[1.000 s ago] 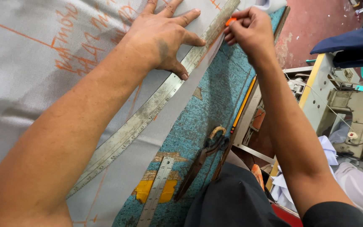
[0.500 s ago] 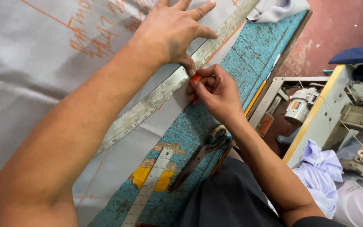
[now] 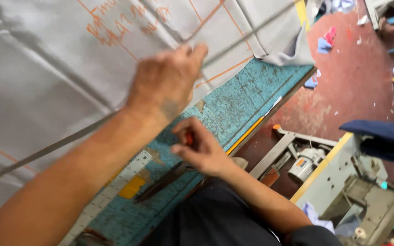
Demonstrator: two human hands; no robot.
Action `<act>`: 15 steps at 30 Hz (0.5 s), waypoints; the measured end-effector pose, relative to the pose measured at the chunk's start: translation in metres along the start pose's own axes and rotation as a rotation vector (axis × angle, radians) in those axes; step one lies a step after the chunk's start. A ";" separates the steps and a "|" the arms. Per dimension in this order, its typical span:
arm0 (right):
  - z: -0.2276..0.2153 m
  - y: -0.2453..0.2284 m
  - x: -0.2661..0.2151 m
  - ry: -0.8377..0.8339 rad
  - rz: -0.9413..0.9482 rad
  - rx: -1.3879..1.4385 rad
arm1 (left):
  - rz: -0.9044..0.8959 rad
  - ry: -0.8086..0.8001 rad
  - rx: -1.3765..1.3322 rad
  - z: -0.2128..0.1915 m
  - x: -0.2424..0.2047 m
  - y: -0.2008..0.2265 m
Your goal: The person measures a large piece of light gray fabric laid out on a table using a flexible measuring tape and a metal ruler. They mark the fabric with an orange chalk-like tool along the ruler's edge to create straight lines and patterns.
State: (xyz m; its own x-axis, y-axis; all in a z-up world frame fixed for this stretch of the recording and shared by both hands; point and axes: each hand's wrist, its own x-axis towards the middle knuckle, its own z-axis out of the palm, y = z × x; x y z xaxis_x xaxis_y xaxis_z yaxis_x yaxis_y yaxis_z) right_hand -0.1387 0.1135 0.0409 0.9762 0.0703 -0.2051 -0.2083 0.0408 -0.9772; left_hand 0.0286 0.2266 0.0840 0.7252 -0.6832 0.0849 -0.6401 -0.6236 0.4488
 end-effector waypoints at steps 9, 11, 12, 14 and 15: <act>0.001 -0.054 0.017 -0.287 -0.444 -0.645 | -0.382 0.777 0.162 -0.068 -0.162 0.021; -0.030 -0.036 0.028 -0.271 -0.743 -0.837 | -0.529 1.027 0.104 -0.072 -0.171 0.042; -0.053 -0.026 0.035 -0.306 -0.753 -0.810 | -0.560 1.029 0.136 -0.040 -0.187 0.030; -0.098 -0.003 0.054 -0.374 -0.830 -1.048 | -0.496 1.442 -0.687 0.025 -0.221 0.006; -0.114 0.000 0.064 -0.400 -0.842 -1.029 | -0.513 1.457 -0.661 0.037 -0.223 0.007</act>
State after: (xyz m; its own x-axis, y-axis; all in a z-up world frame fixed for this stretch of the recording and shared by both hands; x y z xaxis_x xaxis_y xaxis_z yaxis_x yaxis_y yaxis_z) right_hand -0.0693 0.0046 0.0220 0.6649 0.6759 0.3180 0.7359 -0.5198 -0.4339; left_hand -0.1472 0.3610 0.0351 0.6663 0.6597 0.3476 -0.3445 -0.1410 0.9281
